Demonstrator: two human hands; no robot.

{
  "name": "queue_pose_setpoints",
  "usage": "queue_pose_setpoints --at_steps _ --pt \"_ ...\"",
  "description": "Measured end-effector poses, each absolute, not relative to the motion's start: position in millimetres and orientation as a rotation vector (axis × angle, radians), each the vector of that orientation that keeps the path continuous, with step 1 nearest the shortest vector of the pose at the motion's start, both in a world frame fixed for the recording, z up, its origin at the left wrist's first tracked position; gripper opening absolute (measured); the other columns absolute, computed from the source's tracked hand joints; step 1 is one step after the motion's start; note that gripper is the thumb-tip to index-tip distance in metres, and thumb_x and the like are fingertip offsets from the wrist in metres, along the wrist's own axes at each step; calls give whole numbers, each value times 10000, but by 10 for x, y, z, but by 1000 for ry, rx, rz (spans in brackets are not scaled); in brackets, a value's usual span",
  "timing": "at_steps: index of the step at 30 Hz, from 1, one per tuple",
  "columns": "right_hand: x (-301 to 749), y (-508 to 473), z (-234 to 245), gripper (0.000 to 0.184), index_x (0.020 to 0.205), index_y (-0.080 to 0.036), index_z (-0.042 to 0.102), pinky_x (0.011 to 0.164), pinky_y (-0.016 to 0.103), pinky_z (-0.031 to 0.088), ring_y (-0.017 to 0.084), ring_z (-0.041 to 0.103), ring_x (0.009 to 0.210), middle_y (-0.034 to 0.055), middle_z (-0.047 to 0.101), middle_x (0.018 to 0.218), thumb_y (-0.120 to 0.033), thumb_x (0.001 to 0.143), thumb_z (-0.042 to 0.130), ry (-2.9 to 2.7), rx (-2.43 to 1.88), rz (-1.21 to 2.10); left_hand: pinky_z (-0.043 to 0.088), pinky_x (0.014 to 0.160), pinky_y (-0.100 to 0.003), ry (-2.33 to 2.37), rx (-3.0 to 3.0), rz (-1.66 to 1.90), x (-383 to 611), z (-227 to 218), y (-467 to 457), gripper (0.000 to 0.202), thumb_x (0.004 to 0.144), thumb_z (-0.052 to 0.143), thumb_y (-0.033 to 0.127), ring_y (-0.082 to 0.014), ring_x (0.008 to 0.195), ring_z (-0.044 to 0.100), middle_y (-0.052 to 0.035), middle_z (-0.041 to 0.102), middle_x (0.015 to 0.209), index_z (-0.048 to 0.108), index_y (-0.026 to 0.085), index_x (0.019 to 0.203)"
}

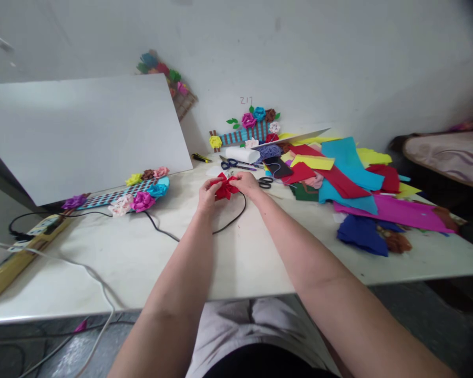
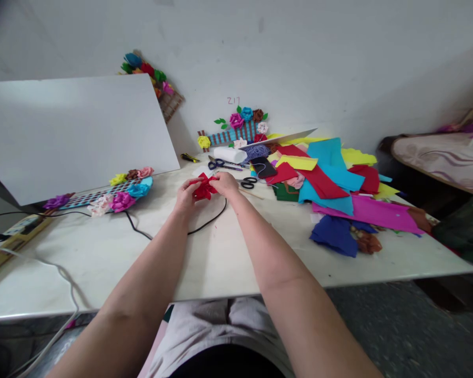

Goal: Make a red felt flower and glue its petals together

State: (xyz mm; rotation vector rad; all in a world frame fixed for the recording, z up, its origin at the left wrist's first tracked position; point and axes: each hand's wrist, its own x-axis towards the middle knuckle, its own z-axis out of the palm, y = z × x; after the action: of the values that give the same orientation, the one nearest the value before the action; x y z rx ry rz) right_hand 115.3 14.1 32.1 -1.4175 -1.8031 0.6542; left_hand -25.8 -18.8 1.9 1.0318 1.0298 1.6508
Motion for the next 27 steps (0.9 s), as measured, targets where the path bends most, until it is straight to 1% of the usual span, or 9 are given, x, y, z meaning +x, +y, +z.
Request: queue_pose_setpoints --at_steps 2,4,6,8,10,13,17,22,27 --pt "1160 148 319 143 701 -189 660 578 239 345 132 511 623 -25 592 629 -322 696 609 -1810 -1414 642 530 596 -322 1091 1016 1620 -266 35 -199 487 513 797 492 -184 673 630 -51 676 796 659 171 852" --pt "1172 155 320 147 716 -189 674 586 239 352 133 521 631 -21 610 643 -323 705 614 -1822 -1407 635 521 591 -315 1140 1034 1625 -277 41 -203 488 532 779 538 -199 719 639 -73 682 868 654 173 831" --pt "1184 163 323 149 724 -187 682 589 238 355 132 524 632 -19 619 650 -321 713 617 -1844 -1396 625 518 623 -306 1169 1086 1689 -291 44 -200 453 547 772 536 -223 843 648 -107 667 1071 657 174 795" --pt "1193 172 327 143 726 -182 687 588 236 354 129 524 631 -18 620 651 -308 717 619 -1874 -1387 608 514 678 -296 1170 1137 1784 -305 52 -192 399 560 768 502 -243 981 629 -109 589 1274 671 175 766" --pt "1198 179 330 140 728 -179 692 590 232 353 124 524 633 -17 625 655 -296 724 616 -1904 -1376 587 506 718 -288 1145 1177 1849 -319 72 -185 335 589 750 459 -252 1060 604 -95 545 1345 694 179 763" --pt "1198 175 338 154 760 -185 707 598 232 353 122 528 641 -15 647 684 -302 745 609 -1947 -1378 542 501 723 -283 1080 1190 1876 -331 117 -184 258 632 711 404 -243 1056 606 -94 602 1270 716 181 762" --pt "1195 143 364 173 823 -201 719 618 240 362 136 558 690 -5 693 776 -320 769 606 -1991 -1398 455 501 702 -281 1059 1180 1841 -323 149 -194 211 620 725 365 -219 945 637 -96 700 1036 700 175 709" --pt "1193 108 401 197 895 -227 718 669 247 386 158 600 807 4 724 900 -336 809 578 -2027 -1418 335 496 649 -280 1111 1207 1757 -309 121 -200 227 574 721 336 -185 735 629 -63 689 743 702 157 713" --pt "1196 71 410 261 970 -259 712 708 267 391 184 615 895 16 727 987 -356 878 487 -2128 -1413 172 487 598 -273 1135 1193 1659 -300 112 -214 230 555 670 308 -169 672 607 -50 680 735 704 160 728"
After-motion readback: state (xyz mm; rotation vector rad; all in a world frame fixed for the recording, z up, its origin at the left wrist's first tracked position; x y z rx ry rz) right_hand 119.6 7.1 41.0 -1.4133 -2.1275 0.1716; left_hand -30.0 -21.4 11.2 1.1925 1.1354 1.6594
